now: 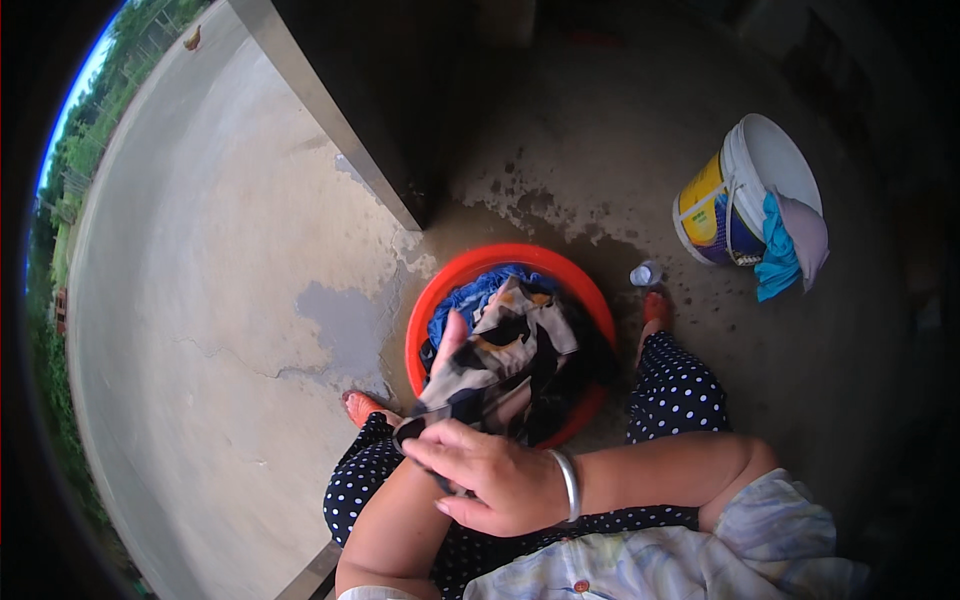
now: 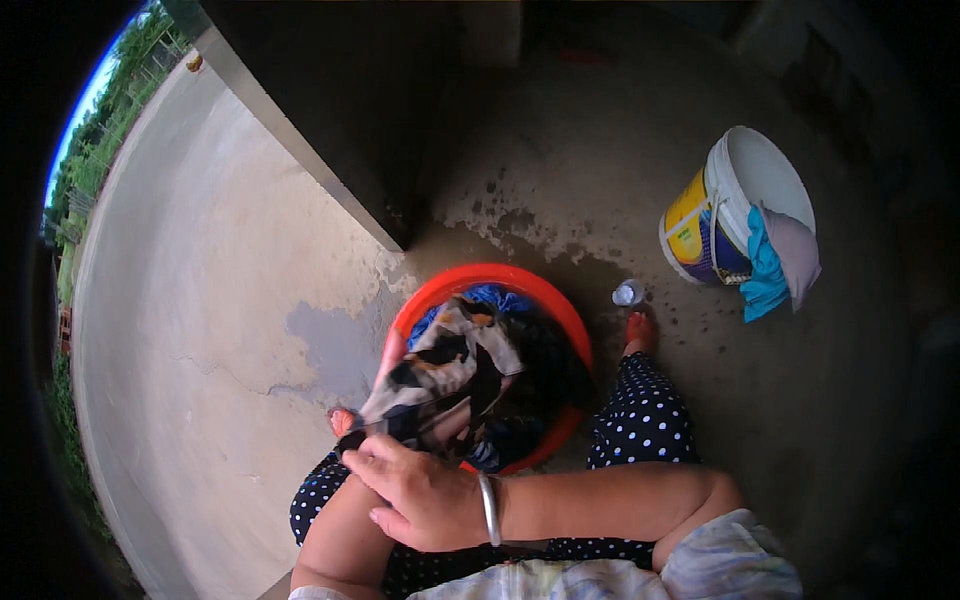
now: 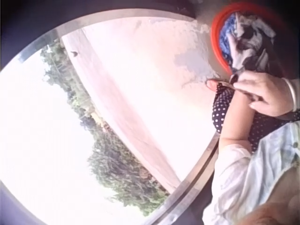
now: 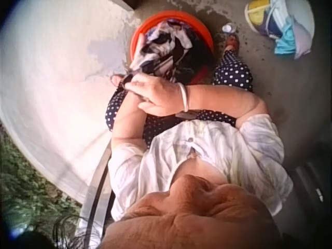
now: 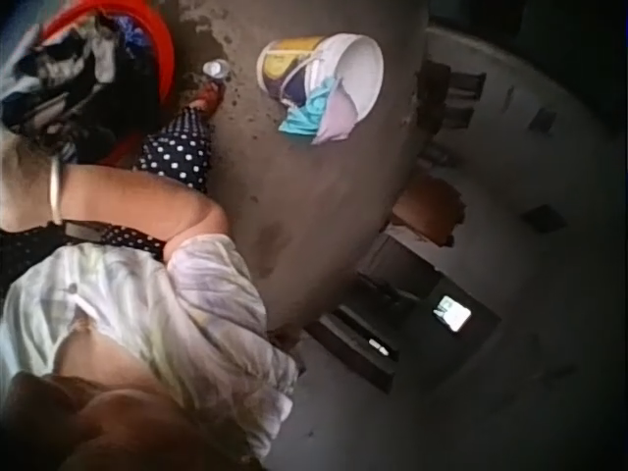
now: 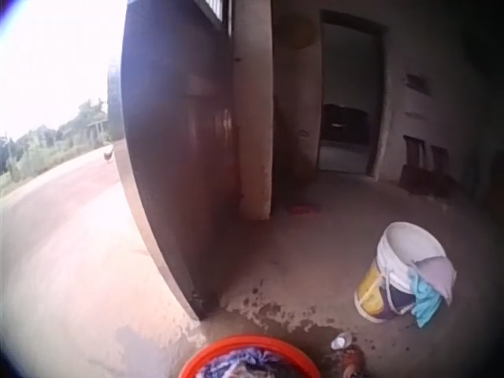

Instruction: The person is hand-washing several items of clothing in a red basin, scrubbing and wringing them out.

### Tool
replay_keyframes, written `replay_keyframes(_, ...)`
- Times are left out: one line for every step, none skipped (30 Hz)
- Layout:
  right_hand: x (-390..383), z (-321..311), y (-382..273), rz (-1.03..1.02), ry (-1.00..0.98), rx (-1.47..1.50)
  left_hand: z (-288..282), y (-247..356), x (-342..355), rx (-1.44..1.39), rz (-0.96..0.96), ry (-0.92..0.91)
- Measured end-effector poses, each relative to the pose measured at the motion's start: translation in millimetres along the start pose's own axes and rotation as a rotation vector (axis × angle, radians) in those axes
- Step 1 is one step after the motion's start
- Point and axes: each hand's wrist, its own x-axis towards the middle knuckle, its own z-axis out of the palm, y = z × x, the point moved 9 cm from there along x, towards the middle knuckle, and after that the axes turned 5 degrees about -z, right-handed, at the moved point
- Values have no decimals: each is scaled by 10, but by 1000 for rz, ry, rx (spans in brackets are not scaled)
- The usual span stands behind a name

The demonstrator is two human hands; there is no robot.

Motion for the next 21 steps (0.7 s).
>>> replay_keyframes(-20,-11,83,40,11,155,-49,3,-105,76,28,-21)
replay_keyframes(-38,-16,160,74,19,311,106,-156,-393,154,58,-38)
replay_keyframes(-10,-3,170,27,18,236,176,-52,-401,238,94,-30)
replay_keyframes(21,26,229,-20,19,160,218,60,-404,322,130,-24)
replay_keyframes(80,24,279,-82,49,36,291,119,-376,392,163,-35)
replay_keyframes(63,47,321,-77,55,31,363,181,-345,461,196,-46)
replay_keyframes(47,97,326,-100,19,-18,430,245,-318,530,231,-56)
replay_keyframes(64,161,295,-129,-26,-52,445,287,-325,603,258,-50)
replay_keyframes(49,162,153,-227,-6,-174,451,331,-347,677,284,-41)
replay_keyframes(50,98,115,-220,-8,-181,484,361,-321,740,322,-47)
replay_keyframes(59,-74,13,-278,80,-262,506,389,-318,803,360,-49)
replay_keyframes(91,-210,-143,-367,162,-313,448,499,-442,895,383,-21)
replay_keyframes(90,-466,-122,-361,200,-406,455,525,-444,950,423,-29)
replay_keyframes(78,-736,-126,-366,231,-490,583,573,-350,1012,460,-21)
replay_keyframes(69,-1035,-43,-251,259,-479,621,599,-455,1091,484,-4)
replay_keyframes(9,-1263,130,-119,283,-477,608,581,-470,1154,509,5)
replay_keyframes(-49,-1351,213,-66,285,-536,675,544,-455,1407,532,52)
replay_keyframes(-88,-1401,308,-17,288,-599,700,709,-524,1299,666,131)
replay_keyframes(-118,-1358,413,-24,280,-597,658,719,-494,1229,595,121)
replay_keyframes(-188,-1334,555,14,287,-664,642,719,-461,1154,530,106)
replay_keyframes(-243,-1329,668,56,294,-731,633,681,-461,1150,532,111)
